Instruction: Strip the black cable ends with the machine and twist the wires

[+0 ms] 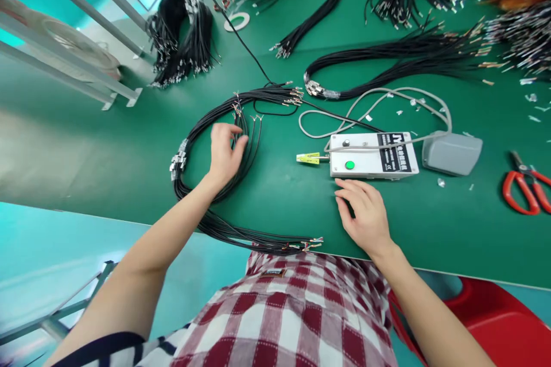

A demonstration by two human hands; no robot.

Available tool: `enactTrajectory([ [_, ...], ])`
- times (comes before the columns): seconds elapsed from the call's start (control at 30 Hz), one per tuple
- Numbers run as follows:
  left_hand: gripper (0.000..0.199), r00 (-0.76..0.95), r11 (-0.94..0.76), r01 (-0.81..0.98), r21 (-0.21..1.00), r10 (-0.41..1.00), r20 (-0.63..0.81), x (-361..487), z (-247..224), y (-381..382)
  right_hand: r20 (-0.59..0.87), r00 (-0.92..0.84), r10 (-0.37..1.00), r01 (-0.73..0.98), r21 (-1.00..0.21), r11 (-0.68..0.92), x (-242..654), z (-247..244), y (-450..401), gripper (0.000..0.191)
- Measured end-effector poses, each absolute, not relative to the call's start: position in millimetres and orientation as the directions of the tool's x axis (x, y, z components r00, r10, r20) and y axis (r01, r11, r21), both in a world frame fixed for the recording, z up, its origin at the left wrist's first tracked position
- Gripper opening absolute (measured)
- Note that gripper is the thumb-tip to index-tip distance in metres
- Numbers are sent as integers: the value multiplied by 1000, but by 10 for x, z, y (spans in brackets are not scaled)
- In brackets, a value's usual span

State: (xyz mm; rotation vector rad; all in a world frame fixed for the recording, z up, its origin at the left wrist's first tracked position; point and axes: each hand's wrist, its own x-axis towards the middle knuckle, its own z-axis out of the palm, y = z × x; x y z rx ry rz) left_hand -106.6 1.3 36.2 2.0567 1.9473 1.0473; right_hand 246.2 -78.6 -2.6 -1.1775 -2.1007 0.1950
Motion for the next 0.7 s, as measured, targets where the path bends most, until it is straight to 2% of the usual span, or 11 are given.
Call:
enactTrajectory([
  [0.03,6,157,-287,809,514,946,283,-929,434,-198,495,-328,805,688,-458,563,2461,-25,-789,20],
  [0.07,8,431,-409,740,534,898,91,-806,511,-410,483,-325,813,688,-470,554,2459,-25,-792,20],
  [0.1,6,648,-492,664,563,755,-104,-703,582,-611,472,-324,820,686,-480,547,2457,-25,-795,19],
  [0.13,3,746,-538,633,557,615,-255,-623,641,-793,464,-324,825,684,-487,543,2456,-26,-797,19],
  [0.2,4,726,-567,688,453,533,-435,-538,703,-1072,454,-326,829,681,-496,539,2454,-31,-802,18],
  [0.3,3,639,-543,765,345,576,-510,-549,684,-1257,452,-332,828,678,-496,543,2455,-42,-807,18],
  [0.37,2,620,-489,784,382,592,-514,-588,645,-1269,457,-338,823,677,-490,550,2456,-47,-809,19],
  [0.53,7,614,-299,763,574,614,-496,-659,642,-1207,463,-346,816,675,-482,559,2455,-37,-814,18],
  [0.7,6,557,-43,711,701,644,-525,-717,690,-1158,463,-350,814,670,-484,563,2449,-17,-817,16],
])
